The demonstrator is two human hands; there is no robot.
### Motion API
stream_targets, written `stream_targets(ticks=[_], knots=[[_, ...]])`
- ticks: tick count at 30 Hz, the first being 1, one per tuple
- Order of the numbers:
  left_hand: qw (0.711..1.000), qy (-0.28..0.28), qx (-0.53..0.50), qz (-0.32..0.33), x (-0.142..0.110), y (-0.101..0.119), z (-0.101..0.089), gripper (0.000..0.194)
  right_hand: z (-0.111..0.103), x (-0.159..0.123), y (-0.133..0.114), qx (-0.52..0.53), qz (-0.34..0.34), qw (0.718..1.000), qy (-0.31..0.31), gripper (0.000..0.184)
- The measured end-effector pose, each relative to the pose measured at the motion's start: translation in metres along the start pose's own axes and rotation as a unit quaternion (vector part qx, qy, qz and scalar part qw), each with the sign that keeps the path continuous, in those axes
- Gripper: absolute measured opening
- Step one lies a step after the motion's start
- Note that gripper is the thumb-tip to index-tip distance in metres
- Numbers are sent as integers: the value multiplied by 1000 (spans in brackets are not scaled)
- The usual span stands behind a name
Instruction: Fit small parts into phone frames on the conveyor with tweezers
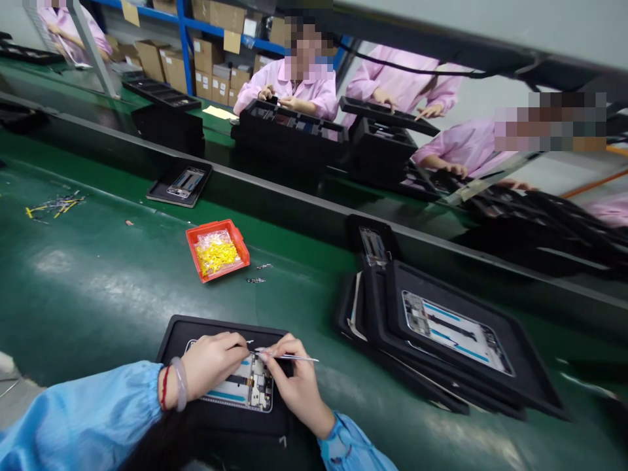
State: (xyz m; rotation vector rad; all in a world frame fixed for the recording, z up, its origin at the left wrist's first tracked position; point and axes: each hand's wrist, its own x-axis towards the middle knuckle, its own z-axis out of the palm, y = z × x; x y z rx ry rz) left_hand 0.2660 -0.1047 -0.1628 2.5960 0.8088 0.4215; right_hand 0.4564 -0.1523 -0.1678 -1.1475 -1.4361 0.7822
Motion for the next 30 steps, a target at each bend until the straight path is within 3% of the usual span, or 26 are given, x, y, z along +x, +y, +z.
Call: stream_targets(ticks=[6, 11, 18, 24, 30], knots=[[999, -6, 46, 14, -4, 3, -1, 17, 1, -3, -1, -8, -41, 999, -33, 13], [997, -6, 78, 27, -4, 6, -1, 17, 2, -6, 1, 5, -20, 999, -29, 13], [996, -6, 83, 44, 0, 11, -7, 26, -3, -1, -9, 82, 6, 993, 86, 12], [997, 6, 63, 48, -1, 9, -10, 28, 4, 0, -8, 42, 41, 997, 50, 13], [999, -5, -41, -24, -4, 7, -17, 16, 10, 4, -8, 32, 45, 998, 1, 12]])
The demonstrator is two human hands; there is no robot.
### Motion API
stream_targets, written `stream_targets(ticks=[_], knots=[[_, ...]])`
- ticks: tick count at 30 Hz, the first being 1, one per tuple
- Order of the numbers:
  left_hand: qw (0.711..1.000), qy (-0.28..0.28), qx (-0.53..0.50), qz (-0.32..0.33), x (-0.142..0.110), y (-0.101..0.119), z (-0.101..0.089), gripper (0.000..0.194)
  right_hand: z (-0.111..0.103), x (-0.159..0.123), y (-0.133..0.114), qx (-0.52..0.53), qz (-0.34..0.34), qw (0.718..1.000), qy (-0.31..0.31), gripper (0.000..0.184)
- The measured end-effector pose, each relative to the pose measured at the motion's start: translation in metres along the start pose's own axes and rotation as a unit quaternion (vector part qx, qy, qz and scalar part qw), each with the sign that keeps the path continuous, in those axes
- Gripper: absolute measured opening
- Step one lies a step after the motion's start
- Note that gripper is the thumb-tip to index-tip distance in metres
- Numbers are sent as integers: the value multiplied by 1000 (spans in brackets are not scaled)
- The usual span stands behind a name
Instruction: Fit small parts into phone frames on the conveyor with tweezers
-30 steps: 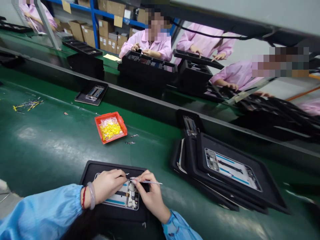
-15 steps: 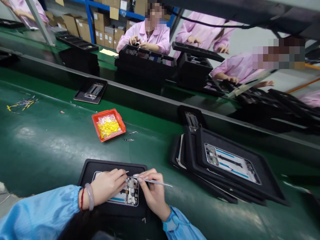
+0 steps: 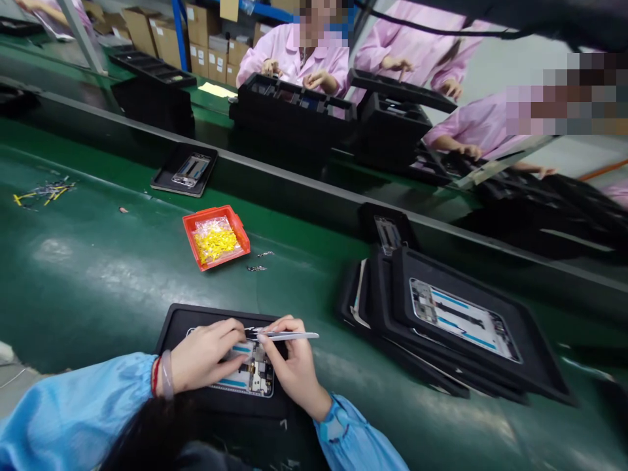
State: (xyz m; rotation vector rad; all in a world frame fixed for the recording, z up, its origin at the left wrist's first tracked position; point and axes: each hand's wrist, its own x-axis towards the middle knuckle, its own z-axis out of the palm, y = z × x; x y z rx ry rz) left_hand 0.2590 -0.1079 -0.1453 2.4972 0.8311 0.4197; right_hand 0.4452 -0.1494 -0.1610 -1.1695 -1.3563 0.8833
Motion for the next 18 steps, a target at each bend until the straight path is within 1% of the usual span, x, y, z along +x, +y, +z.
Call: stream_targets(ticks=[3, 6, 10, 14, 18], knots=[[999, -2, 2, -34, -1, -3, 1, 11, -1, 0, 2, -1, 6, 1000, -2, 12], [999, -9, 18, -47, 0, -7, 5, 12, -2, -1, 4, -1, 8, 1000, -2, 13], [999, -11, 22, -43, 1, -8, 6, 18, -1, 1, 2, -13, 5, 1000, -3, 13], [999, -7, 6, -33, 2, -8, 3, 20, 0, 3, 0, -31, -2, 999, -7, 13], [1000, -8, 3, -27, 2, -9, 0, 21, 0, 1, 1, -30, -1, 1000, 8, 13]])
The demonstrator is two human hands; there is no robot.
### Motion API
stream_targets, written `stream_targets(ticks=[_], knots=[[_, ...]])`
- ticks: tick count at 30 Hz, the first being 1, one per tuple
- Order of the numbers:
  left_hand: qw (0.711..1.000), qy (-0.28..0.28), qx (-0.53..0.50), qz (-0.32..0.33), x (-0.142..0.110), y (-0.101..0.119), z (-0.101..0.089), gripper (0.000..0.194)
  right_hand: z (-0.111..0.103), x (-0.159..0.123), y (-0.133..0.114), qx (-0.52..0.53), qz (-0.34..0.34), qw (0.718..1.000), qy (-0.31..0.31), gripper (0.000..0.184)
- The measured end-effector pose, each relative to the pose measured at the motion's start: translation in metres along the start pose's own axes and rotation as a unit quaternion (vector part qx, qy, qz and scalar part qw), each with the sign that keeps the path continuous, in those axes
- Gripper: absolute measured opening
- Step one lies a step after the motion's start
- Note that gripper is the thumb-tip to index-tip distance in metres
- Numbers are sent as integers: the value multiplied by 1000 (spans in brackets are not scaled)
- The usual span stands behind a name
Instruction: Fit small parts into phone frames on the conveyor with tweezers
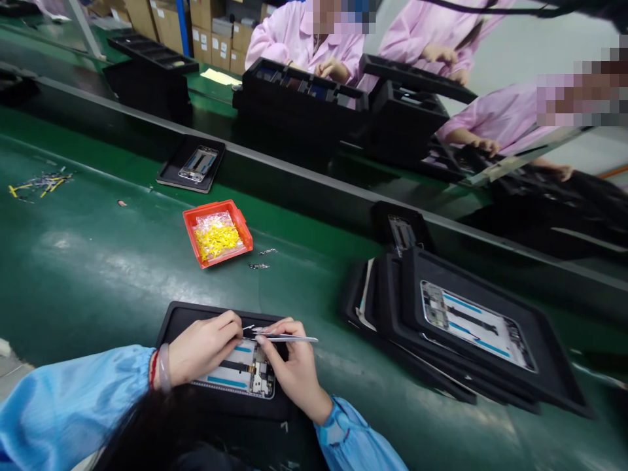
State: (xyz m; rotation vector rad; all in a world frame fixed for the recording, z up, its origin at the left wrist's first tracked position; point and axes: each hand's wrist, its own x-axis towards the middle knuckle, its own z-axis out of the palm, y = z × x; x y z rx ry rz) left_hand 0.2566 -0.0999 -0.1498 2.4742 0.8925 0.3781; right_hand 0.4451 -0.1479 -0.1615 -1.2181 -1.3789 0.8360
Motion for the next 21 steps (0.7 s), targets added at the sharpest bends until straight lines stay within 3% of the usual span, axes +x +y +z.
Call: stream_targets(ticks=[12, 16, 21], knots=[[997, 22, -72, 1, 8, -4, -8, 14, 0, 1, 1, 15, 15, 1000, -18, 11], [997, 18, -78, -7, 6, -6, -9, 17, -5, 8, -1, -14, -6, 997, -76, 6], [998, 20, -54, 12, 5, -7, -11, 28, -10, 19, -5, -20, -19, 991, -130, 13]])
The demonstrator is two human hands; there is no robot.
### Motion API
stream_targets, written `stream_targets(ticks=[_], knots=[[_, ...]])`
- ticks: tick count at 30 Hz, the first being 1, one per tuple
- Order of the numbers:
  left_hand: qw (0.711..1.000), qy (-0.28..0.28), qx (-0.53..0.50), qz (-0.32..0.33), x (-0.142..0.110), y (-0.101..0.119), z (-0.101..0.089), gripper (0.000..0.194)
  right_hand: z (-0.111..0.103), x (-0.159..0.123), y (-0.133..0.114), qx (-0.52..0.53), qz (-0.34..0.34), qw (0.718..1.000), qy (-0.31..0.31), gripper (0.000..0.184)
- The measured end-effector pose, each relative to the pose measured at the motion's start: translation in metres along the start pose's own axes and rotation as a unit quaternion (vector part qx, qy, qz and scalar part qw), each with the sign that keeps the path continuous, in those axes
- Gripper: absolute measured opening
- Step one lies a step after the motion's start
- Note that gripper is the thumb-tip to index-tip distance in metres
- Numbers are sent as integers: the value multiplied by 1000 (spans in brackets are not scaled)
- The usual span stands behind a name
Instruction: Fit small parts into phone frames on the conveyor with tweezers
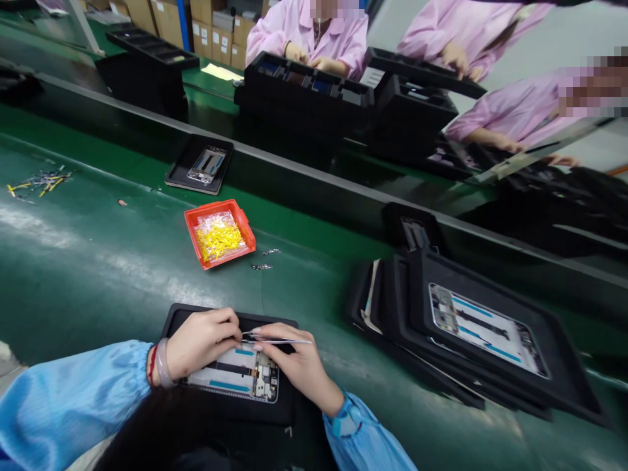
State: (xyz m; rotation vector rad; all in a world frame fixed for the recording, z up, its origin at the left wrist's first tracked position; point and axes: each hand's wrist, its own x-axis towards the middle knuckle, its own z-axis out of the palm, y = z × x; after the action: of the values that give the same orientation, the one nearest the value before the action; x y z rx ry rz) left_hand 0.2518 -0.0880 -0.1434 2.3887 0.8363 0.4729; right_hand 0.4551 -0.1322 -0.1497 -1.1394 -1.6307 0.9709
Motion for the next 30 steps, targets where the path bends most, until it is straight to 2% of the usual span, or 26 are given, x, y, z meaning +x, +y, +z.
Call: stream_targets(ticks=[8, 13, 18, 23, 30], knots=[[990, 28, 91, 106, -5, -4, -4, 42, 2, 0, -4, -24, -3, 1000, 16, 15], [970, 16, 171, 173, -8, -4, -9, 43, 4, -1, -4, -28, 21, 999, 41, 14], [937, -11, 248, 247, -11, 0, -8, 38, 6, -2, -3, -33, 30, 998, 48, 15], [929, -49, 266, 255, -14, 0, -4, 27, 7, -3, -2, -30, 36, 997, 56, 14], [935, -46, 250, 247, -16, -2, -2, 20, 6, -6, 0, -37, 30, 997, 56, 10]])
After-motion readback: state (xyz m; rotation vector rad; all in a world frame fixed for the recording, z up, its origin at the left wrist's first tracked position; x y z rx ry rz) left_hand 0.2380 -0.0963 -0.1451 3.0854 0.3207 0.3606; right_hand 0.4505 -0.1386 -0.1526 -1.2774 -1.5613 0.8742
